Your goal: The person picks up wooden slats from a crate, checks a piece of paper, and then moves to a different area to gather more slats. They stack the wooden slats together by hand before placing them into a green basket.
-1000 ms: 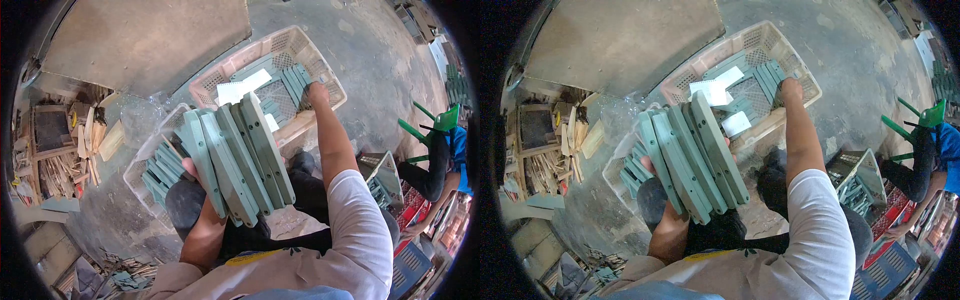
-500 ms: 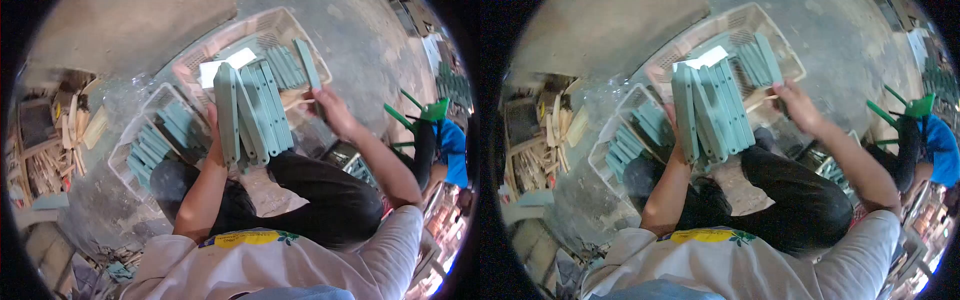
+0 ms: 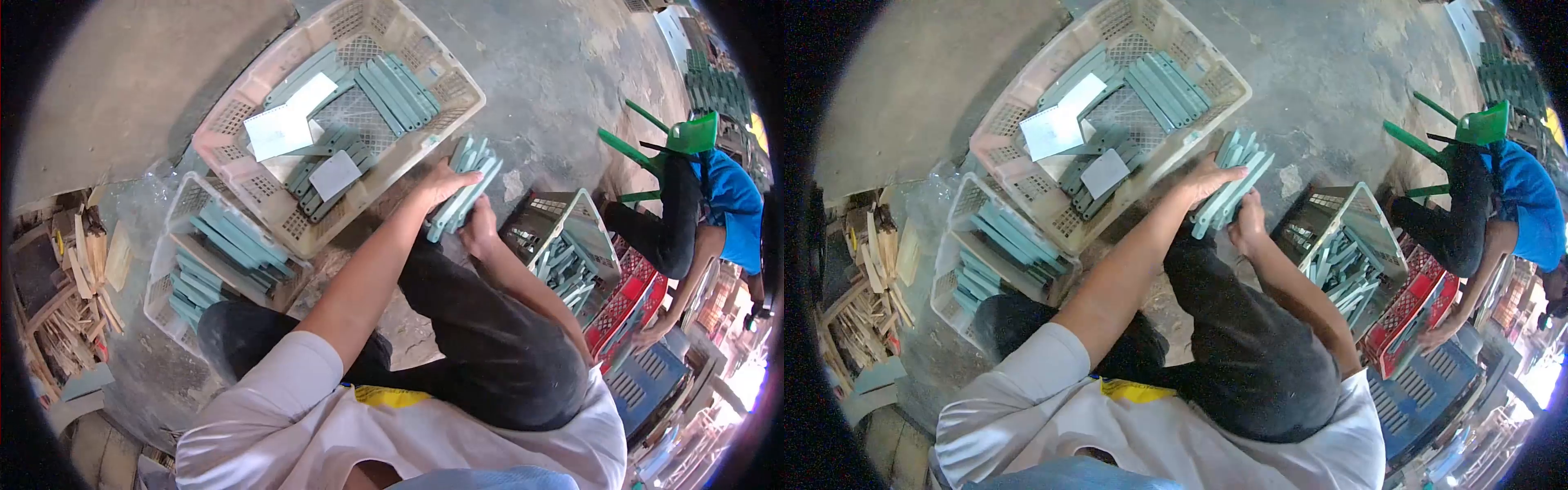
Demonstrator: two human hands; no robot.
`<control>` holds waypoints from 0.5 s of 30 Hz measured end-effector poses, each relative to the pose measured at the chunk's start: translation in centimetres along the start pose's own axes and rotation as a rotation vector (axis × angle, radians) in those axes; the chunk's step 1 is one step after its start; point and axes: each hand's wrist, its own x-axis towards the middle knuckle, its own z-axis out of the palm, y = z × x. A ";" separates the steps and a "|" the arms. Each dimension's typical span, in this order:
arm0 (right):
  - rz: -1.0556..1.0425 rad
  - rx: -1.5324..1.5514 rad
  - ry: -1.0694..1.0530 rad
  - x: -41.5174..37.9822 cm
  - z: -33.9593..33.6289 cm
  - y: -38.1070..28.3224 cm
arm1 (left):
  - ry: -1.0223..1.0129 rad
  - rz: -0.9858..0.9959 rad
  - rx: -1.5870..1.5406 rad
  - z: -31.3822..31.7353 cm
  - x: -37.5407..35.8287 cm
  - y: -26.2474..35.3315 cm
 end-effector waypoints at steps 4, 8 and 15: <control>0.055 -0.049 -0.038 2.5 0.7 1.5 | 0.226 -0.030 0.184 -2.3 1.8 -3.2; 0.073 -0.340 -0.087 5.2 0.6 1.2 | 0.561 0.222 0.533 -2.0 -1.9 -1.6; -0.326 -1.788 -0.055 7.2 0.3 -2.4 | 0.537 0.058 0.588 -3.5 -3.8 -4.7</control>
